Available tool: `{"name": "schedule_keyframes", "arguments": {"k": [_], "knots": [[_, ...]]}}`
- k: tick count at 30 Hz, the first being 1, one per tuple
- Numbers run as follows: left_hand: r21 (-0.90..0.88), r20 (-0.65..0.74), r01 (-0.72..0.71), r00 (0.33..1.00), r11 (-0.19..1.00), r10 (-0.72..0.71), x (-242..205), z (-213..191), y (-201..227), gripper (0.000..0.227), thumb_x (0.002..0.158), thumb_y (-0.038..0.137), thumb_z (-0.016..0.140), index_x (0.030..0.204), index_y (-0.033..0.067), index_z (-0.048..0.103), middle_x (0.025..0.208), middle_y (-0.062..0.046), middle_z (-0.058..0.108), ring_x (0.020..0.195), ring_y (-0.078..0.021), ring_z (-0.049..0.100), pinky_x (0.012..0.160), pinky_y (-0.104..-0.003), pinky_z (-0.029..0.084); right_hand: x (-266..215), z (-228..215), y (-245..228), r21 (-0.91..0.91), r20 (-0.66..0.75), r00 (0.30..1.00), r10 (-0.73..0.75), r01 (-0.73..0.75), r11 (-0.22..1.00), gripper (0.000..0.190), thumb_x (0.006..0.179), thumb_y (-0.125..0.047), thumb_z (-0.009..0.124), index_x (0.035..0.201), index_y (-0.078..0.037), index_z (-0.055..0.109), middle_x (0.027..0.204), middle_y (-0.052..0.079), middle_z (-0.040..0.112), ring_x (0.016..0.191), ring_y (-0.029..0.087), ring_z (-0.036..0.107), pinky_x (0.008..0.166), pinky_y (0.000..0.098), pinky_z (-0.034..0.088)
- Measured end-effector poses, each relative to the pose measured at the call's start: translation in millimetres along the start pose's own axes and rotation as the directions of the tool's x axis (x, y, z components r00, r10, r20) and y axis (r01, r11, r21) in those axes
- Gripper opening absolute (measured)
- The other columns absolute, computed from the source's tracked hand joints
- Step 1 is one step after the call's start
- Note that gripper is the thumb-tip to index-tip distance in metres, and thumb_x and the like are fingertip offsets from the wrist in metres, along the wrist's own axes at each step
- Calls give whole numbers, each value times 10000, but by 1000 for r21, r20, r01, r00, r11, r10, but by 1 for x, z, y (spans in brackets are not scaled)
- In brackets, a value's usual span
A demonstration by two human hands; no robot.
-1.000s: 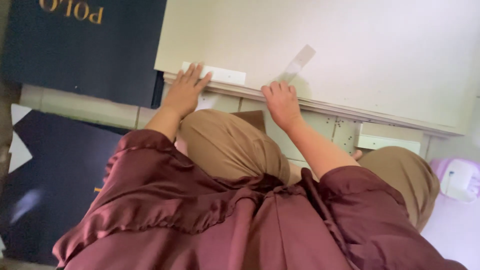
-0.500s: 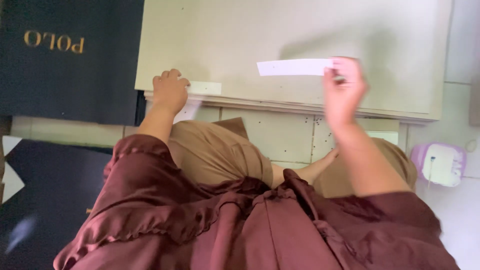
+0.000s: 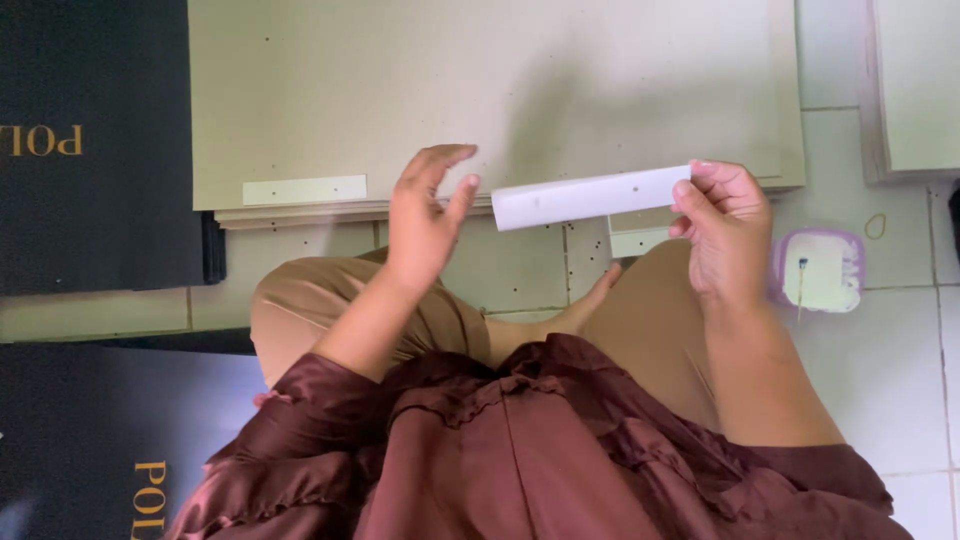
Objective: The person sits on the floor and assembles paper covers by attaching white strips to the edges of large sheets. They apply glue to the strips using a brush and press them onto the sheets, then place a black cover sheet on top to align the assembly.
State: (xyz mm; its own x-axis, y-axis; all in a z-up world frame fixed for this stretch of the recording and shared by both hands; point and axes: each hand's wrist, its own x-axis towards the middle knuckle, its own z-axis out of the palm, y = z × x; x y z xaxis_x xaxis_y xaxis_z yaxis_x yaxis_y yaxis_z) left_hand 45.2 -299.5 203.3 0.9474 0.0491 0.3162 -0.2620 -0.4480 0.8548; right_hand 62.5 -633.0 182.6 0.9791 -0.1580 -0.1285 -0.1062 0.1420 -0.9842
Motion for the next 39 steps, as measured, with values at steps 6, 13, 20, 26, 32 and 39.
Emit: {"name": "schedule_keyframes", "arguments": {"k": [6, 13, 20, 26, 32, 39], "knots": [[-379, 676, 469, 729, 798, -107, -4, 50, 30, 529, 1071, 449, 519, 1344, 9, 632, 1308, -286, 660, 1279, -460, 593, 1135, -580, 405, -13, 8, -22, -150, 286, 958, 2, 43, 988, 181, 963, -14, 729, 1138, 27, 716, 961, 125, 694, 746, 99, 647, 510, 186, 574], [-596, 803, 711, 540, 374, 252, -38, 86, 21, 701, 985, 553, 699, 1473, 72, 551, 1442, -159, 622, 1377, -273, 563, 1157, -427, 459, -36, 47, -76, -152, 512, 858, -38, 134, 979, 169, 887, 38, 763, 1054, 13, 753, 795, 100, 691, 614, 75, 597, 488, 180, 525], [-740, 660, 623, 745, 252, 97, -47, 80, -6, 583, 976, 289, 761, 1446, 6, 563, 1404, -211, 624, 1273, -301, 635, 1087, -452, 524, -34, 54, -58, -121, 548, 821, -160, 267, 956, 308, 969, 11, 709, 1266, 72, 653, 1058, 219, 675, 803, 184, 644, 564, 291, 592], [-854, 425, 446, 895, 267, -134, -59, 60, -44, 621, 981, 263, 744, 1498, 24, 498, 1445, -215, 586, 1309, -319, 607, 1105, -466, 520, -87, 46, -42, -561, 534, 831, -156, 486, 670, 485, 899, -309, 826, 1314, -86, 712, 1094, 141, 751, 993, 247, 704, 786, 367, 577], [-803, 376, 469, 878, 369, -298, -88, 66, -48, 611, 979, 309, 731, 1506, 88, 516, 1430, -144, 616, 1275, -226, 620, 1088, -403, 504, -89, 35, 7, -685, 572, 795, -202, 599, 415, 452, 858, -390, 833, 1262, -200, 759, 975, 79, 765, 927, 253, 735, 785, 367, 595], [-733, 484, 648, 709, 205, -513, -60, 97, -57, 729, 1085, 466, 451, 1616, 5, 255, 1620, -250, 341, 1456, -377, 404, 1178, -506, 381, 19, -19, 40, -744, 517, 846, -127, 518, 423, 441, 916, -209, 848, 1328, -95, 739, 1149, 186, 725, 1098, 393, 676, 902, 479, 553]]}}
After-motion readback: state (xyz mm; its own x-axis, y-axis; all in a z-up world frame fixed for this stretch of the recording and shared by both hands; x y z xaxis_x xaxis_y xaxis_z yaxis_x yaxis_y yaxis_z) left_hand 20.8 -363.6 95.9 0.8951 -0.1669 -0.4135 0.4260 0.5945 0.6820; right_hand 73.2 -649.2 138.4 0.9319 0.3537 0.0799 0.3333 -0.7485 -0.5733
